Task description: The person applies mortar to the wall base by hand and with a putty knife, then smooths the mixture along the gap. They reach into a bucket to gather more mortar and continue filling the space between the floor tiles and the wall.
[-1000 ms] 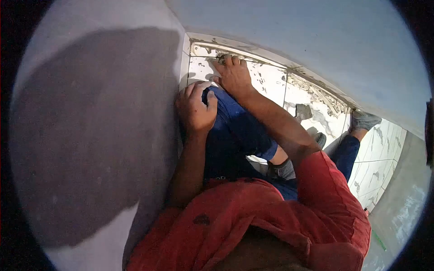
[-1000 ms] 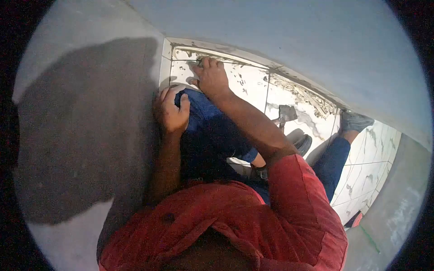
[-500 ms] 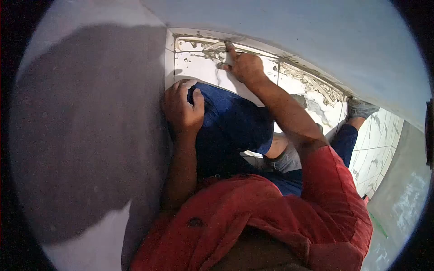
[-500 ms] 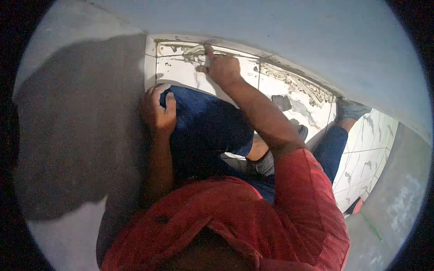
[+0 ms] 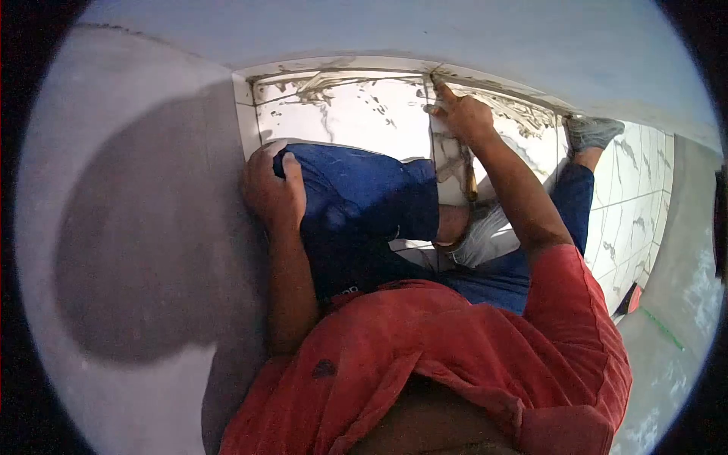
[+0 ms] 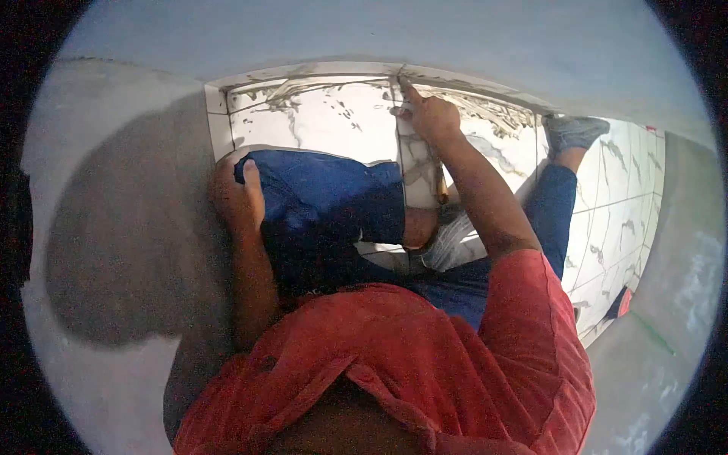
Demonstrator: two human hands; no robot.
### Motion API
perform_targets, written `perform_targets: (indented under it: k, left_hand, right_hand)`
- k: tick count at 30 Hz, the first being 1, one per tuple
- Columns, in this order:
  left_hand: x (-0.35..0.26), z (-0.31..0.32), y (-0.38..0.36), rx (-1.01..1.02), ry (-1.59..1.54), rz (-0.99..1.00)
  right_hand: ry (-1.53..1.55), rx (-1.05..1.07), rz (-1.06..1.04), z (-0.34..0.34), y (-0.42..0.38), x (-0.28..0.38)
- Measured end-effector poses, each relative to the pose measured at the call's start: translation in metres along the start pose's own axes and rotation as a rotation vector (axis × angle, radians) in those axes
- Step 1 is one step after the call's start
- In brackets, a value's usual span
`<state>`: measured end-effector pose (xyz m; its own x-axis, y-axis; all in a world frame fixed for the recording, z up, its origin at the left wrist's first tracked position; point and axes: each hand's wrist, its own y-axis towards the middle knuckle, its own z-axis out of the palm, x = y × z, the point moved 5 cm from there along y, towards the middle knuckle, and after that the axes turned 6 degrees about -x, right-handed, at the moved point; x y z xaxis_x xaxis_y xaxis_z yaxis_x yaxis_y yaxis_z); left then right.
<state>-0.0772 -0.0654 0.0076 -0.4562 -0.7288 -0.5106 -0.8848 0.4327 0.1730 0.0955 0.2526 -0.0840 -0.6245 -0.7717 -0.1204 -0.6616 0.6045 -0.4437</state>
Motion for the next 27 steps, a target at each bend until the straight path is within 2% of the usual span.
perform_targets:
  k: [4, 5, 7, 10, 21, 27]
  left_hand:
    - [0.000, 0.002, -0.001, -0.029, 0.001, -0.006]
    - [0.001, 0.001, -0.001, -0.035, 0.003, 0.009]
    - [0.000, 0.001, -0.001, -0.026, 0.011, 0.020]
    - [-0.006, 0.000, 0.001, 0.000, 0.025, 0.001]
    - [-0.005, 0.003, 0.003, 0.034, 0.050, -0.007]
    - [-0.007, 0.002, 0.000, 0.014, 0.102, 0.087]
  right_hand:
    - [0.014, -0.027, 0.117, 0.004, -0.014, -0.021]
    - [0.091, -0.056, 0.053, 0.005, -0.017, -0.016]
    - [0.110, 0.018, -0.022, 0.001, -0.016, 0.001]
    - [0.095, -0.058, -0.051, 0.007, -0.005, 0.008]
    - [0.191, 0.019, 0.209, 0.026, -0.022, -0.093]
    - [0.307, -0.026, 0.338, 0.046, -0.030, -0.158]
